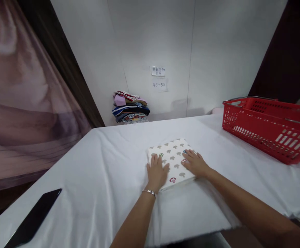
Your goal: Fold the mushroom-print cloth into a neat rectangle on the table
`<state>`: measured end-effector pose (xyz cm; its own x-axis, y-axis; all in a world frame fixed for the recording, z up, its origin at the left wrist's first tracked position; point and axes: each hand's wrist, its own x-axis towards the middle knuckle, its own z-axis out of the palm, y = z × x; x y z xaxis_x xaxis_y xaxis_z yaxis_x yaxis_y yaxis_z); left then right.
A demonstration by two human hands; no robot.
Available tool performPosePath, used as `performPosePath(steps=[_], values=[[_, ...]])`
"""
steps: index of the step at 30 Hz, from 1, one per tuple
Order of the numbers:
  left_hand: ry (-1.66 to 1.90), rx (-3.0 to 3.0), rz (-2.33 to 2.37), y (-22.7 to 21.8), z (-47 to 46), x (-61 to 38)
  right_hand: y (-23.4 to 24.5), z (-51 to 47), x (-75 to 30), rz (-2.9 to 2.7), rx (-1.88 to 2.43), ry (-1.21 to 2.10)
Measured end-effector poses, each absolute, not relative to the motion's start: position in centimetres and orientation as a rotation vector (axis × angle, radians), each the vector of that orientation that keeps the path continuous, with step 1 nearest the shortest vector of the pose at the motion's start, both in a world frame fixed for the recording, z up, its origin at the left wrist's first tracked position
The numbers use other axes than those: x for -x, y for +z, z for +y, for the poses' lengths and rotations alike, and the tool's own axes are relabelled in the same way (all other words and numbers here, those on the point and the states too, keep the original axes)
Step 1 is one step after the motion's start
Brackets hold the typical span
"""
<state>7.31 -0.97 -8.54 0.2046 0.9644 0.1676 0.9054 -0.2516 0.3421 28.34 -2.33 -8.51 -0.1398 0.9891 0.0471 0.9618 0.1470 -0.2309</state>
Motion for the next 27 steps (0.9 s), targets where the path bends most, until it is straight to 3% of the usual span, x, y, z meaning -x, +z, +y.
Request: performPosePath(steps=[6, 13, 21, 27], values=[[0.567, -2.194, 1.767, -9.6, -0.5, -6.1, -9.3, -1.4, -30.1, -2.099, 1.894, 0.423], [0.809, -1.992, 1.935, -9.5, -0.9, -6.6, -10.2, 0.7, -33.8, -1.567, 1.908, 0.725], [0.799, -1.935, 1.919, -9.7, 0.2, -5.6, -9.0, 0.8, -34.3, -1.27, 1.786, 1.204], [0.721, -2.053, 1.915, -8.4, -0.7, -5.2, -9.0, 0.6, -34.8, -1.04, 1.705, 1.323]])
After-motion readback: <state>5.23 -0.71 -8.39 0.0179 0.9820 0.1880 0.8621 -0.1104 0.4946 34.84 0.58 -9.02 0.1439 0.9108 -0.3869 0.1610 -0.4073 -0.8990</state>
